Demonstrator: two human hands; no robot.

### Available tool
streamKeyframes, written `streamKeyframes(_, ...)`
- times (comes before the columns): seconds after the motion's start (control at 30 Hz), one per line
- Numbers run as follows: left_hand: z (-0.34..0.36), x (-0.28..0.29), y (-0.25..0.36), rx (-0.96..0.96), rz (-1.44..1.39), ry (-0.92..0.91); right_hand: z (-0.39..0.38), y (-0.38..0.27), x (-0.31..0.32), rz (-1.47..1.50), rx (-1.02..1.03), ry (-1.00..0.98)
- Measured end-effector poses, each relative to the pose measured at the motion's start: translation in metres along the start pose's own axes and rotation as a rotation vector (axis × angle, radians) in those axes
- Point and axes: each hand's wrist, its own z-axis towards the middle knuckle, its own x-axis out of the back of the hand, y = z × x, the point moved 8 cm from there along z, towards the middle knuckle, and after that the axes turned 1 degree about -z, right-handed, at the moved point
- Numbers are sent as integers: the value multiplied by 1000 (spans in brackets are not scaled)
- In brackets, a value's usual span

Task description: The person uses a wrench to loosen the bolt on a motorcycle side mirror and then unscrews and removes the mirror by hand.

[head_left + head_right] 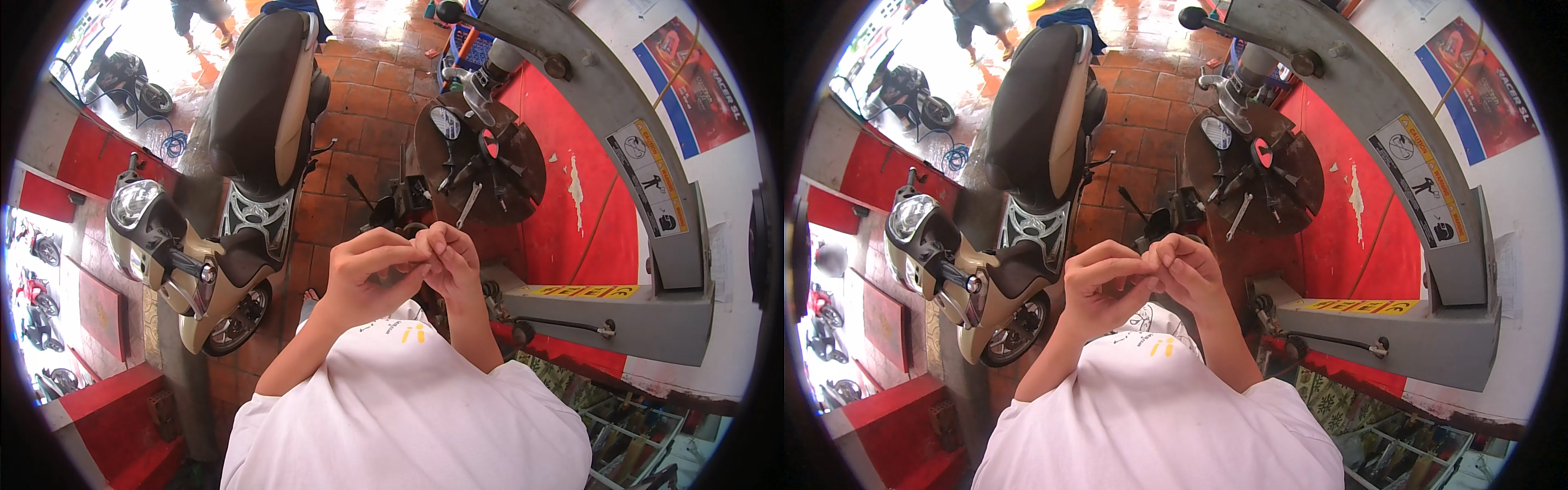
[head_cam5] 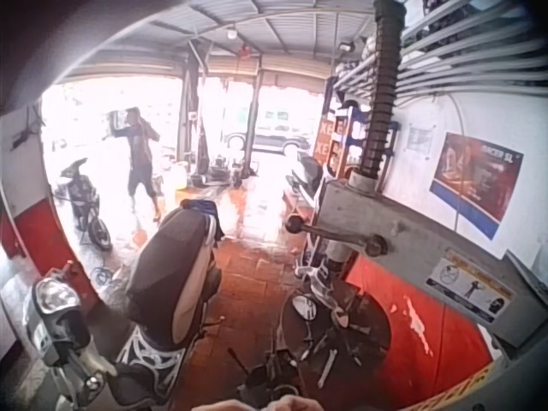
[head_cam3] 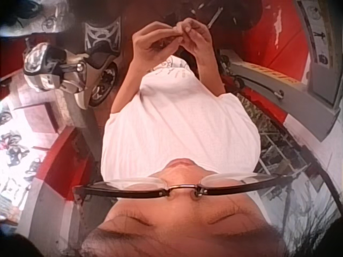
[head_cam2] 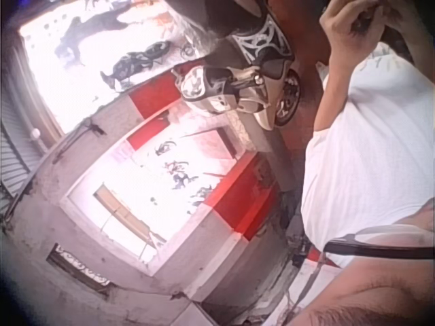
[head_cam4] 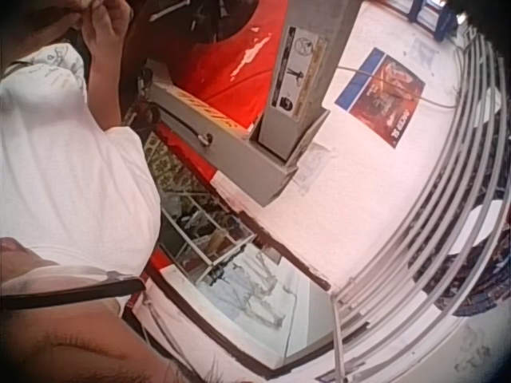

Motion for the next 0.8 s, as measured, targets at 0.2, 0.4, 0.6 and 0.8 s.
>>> streamKeyframes(0.2, -1, 1, 0, 7, -13, 35, -2, 1, -9, -84, -81, 119)
streamKeyframes(0.4, -2, -1, 0, -27, -23, 20, -4, -10, -20, -202, -68, 25)
streamKeyframes(0.6, -2, -4, 3, -27, -8, 14, -6, -9, -18, -190, -43, 47)
streamKeyframes(0.8, -3, -7, 0, -26, -18, 18, -11, -6, -10, -222, -63, 100)
